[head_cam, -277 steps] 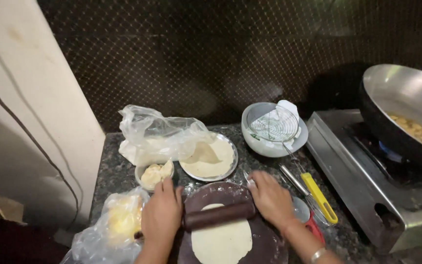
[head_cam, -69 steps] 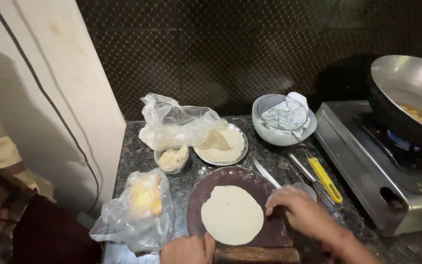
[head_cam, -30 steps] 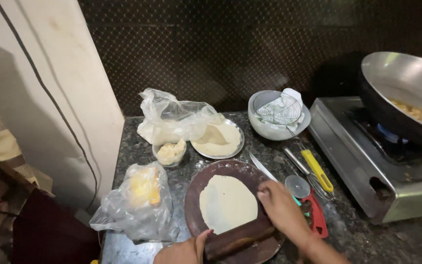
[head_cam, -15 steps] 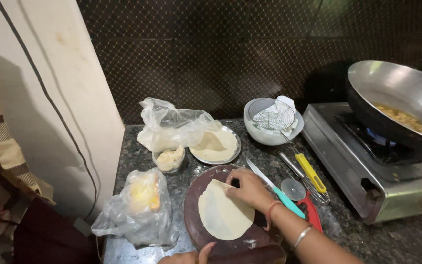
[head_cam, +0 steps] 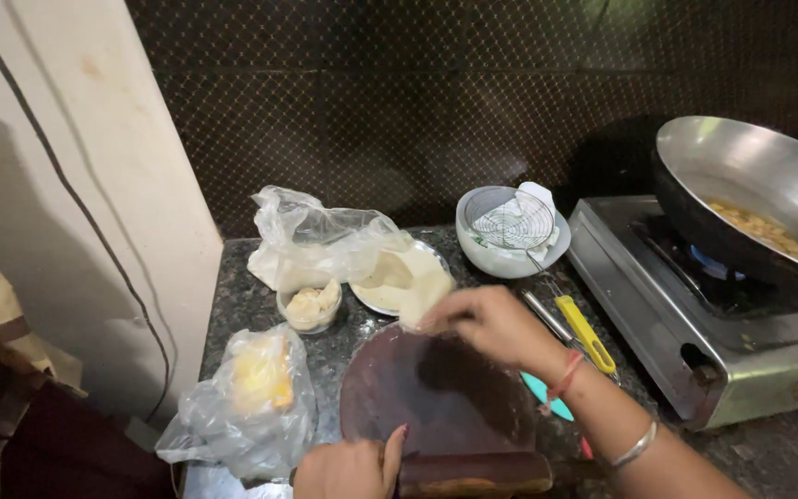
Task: Rolling out dough and frying small diamond-shaped pieces in a wok.
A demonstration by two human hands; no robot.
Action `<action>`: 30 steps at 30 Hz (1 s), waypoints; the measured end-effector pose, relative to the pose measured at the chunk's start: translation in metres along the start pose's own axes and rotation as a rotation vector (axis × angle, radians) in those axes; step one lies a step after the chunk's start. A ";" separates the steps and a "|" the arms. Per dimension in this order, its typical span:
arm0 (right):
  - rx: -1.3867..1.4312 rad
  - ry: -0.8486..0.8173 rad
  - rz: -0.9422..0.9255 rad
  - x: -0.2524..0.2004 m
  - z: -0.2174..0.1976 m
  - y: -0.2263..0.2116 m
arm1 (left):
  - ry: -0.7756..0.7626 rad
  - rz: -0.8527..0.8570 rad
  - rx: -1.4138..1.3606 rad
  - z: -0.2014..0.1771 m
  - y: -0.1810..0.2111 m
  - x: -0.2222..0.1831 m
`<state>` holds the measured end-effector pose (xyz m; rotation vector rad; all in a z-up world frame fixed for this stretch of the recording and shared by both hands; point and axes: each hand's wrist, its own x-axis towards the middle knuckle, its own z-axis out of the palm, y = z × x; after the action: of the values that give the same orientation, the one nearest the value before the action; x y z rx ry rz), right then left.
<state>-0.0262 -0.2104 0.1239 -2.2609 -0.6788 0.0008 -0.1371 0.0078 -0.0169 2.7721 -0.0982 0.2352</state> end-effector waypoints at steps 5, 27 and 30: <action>-0.155 -0.255 -0.206 -0.046 0.003 0.072 | -0.166 -0.112 0.024 -0.013 0.002 0.005; -0.566 0.380 0.232 -0.003 0.051 0.101 | 0.442 -0.021 -0.070 -0.007 -0.030 0.124; -0.606 0.414 0.267 -0.039 0.060 0.094 | 0.468 -0.021 0.103 0.002 -0.029 0.088</action>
<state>-0.0274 -0.2416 0.0106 -2.7851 -0.1560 -0.5985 -0.0477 0.0304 -0.0132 2.7342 0.0633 0.8930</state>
